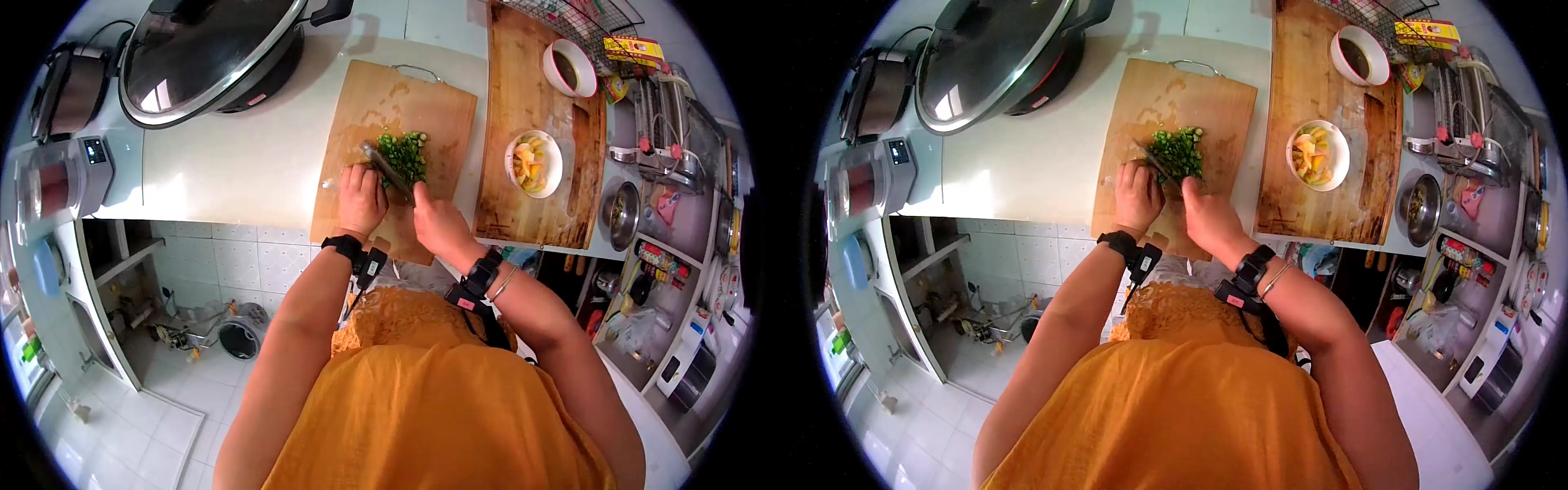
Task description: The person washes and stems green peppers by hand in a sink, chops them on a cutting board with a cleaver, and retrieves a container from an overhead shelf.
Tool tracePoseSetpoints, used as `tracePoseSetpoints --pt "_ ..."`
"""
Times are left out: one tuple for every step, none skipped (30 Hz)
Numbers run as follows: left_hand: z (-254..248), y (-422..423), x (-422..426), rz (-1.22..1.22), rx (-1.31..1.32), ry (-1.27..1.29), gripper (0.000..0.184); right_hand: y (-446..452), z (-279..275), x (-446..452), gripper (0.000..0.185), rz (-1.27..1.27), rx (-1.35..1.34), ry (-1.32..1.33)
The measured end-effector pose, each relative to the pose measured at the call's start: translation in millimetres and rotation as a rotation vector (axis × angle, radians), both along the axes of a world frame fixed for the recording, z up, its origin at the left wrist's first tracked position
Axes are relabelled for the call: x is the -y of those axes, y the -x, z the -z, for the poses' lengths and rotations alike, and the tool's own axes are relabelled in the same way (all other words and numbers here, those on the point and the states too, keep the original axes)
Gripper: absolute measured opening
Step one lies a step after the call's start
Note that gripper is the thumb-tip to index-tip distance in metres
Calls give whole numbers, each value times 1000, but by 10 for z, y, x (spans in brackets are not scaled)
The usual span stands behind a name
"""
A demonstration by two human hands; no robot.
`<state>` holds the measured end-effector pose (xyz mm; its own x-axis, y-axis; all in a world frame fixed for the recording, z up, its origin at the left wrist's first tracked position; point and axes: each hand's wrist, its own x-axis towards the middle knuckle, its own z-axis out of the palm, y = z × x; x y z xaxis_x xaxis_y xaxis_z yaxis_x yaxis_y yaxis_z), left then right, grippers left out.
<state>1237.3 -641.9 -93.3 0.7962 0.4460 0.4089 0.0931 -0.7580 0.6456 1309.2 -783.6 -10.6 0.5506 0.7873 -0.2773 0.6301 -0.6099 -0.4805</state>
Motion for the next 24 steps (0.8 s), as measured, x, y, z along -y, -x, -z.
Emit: tracePoseSetpoints --pt "4 8 9 -2 0 1 9 0 -20 45 41 53 -38 4" --pt "9 7 10 1 -3 18 10 -18 -20 55 44 115 -101 1" --pt "9 -1 4 4 -3 32 11 -18 -30 58 44 116 -97 -2" --pt "5 -7 -4 3 3 29 11 -25 -44 59 44 117 -96 -27" --pt "-6 -2 -10 17 9 47 11 -24 -81 54 44 118 -97 -50" --pt "-16 9 -12 31 13 67 12 -18 -129 57 44 118 -95 -51" --pt "-25 15 -18 32 15 66 12 -14 -192 62 43 111 -74 -24" --pt "-41 17 -26 42 12 83 14 -9 -258 60 41 105 -54 2" --pt "-56 19 -31 51 8 99 15 -4 -293 73 41 107 -52 2" --pt "-73 30 -29 53 9 99 15 -5 -322 94 41 121 -40 -7" --pt "-141 45 -29 35 -16 60 17 -10 -344 111 41 133 -29 -17" --pt "-184 62 -30 17 -42 21 20 -19 -361 124 41 135 -29 -18" --pt "-196 80 -38 18 -42 20 20 -28 -377 140 42 143 -45 -12" --pt "-204 101 -56 -1 -21 37 24 -37 -384 156 42 151 -62 -6" --pt "-217 119 -75 -20 -1 54 28 -43 -376 178 42 153 -63 -7" --pt "-231 137 -95 -18 -3 53 28 -49 -359 201 41 147 -60 -34" --pt "-257 152 -116 -27 -13 65 31 -51 -351 213 39 141 -56 -61" --pt "-269 164 -126 -37 -24 78 33 -51 -353 217 39 141 -59 -62" --pt "-266 169 -130 -37 -26 77 33 -52 -370 213 37 137 -43 -28" --pt "-260 169 -136 -1 -23 83 33 -55 -389 207 35 132 -27 6" --pt "-255 169 -142 35 -19 89 33 -54 -408 197 35 132 -29 5" --pt "-251 167 -139 35 -21 88 33 -50 -428 185 34 128 -48 19" --pt "-246 157 -124 57 -31 61 31 -46 -442 176 33 125 -67 33" --pt "-238 150 -117 80 -41 34 30 -40 -446 169 33 124 -67 32"
